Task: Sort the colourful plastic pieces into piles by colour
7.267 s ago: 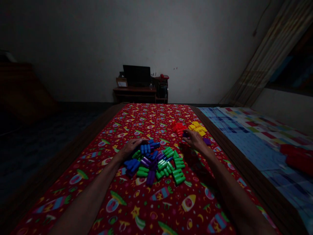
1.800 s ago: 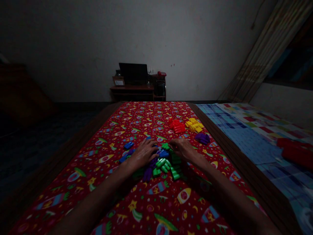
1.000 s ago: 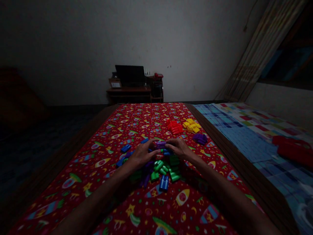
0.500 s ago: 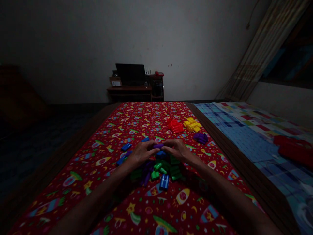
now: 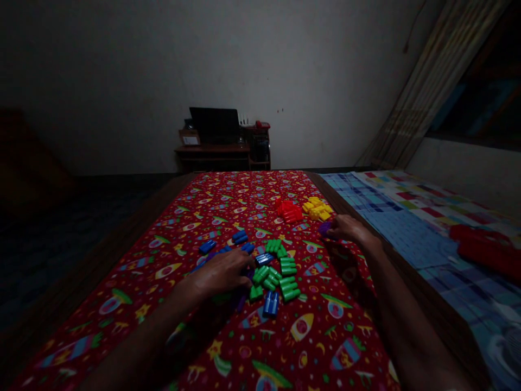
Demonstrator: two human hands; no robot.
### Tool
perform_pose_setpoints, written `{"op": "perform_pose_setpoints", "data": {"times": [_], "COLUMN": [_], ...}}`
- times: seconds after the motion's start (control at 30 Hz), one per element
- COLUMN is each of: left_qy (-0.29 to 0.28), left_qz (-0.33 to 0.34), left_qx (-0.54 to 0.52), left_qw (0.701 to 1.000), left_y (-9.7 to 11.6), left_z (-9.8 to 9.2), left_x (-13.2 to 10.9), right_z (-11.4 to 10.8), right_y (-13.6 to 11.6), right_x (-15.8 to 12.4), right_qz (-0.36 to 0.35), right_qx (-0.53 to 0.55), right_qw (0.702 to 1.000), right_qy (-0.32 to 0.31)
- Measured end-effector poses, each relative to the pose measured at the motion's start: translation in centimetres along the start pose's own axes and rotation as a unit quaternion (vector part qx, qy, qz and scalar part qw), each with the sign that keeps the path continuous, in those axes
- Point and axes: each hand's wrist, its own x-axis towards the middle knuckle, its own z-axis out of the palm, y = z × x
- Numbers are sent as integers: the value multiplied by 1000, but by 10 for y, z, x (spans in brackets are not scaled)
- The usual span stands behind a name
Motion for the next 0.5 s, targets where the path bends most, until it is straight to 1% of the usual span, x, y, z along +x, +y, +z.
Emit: {"op": "perform_pose_setpoints", "data": {"times": [0.07, 0.1, 0.17, 0.23, 0.27, 0.3, 0.33, 0.4, 0.43, 0.47, 0.5], "left_qy": [-22, -32, -43, -45, -33, -10, 21, 96, 133, 164, 192], "left_qz": [-11, -18, -32, -39, -40, -42, -45, -52, -55, -57, -57], "left_qx": [-7, -14, -25, -38, -49, -67, -91, -147, -172, -192, -207], "left_qw": [1000, 999, 998, 998, 997, 997, 995, 983, 975, 966, 958], "left_y": [1, 1, -1, -4, -5, -5, -4, -1, 2, 4, 7], "left_z": [-1, -2, -5, -8, -9, -10, -11, -11, -10, -9, -8], "left_x": [2, 2, 3, 4, 5, 6, 8, 11, 13, 15, 16], "right_z": [2, 3, 2, -1, -4, -6, -8, -7, -5, -1, 5], "right_y": [3, 3, 4, 4, 2, -2, -8, -28, -41, -56, -72], "right_x": [0, 0, 0, -2, -3, -5, -7, -13, -17, -22, -28], "right_qz": [35, 48, 68, 70, 61, 41, 7, -101, -169, -236, -298], "right_qx": [-20, -26, -30, -20, -6, 14, 42, 123, 177, 234, 292], "right_qw": [999, 998, 997, 995, 995, 994, 992, 980, 963, 939, 907], "right_qy": [-20, -17, 15, 62, 84, 103, 118, 124, 109, 86, 54]}}
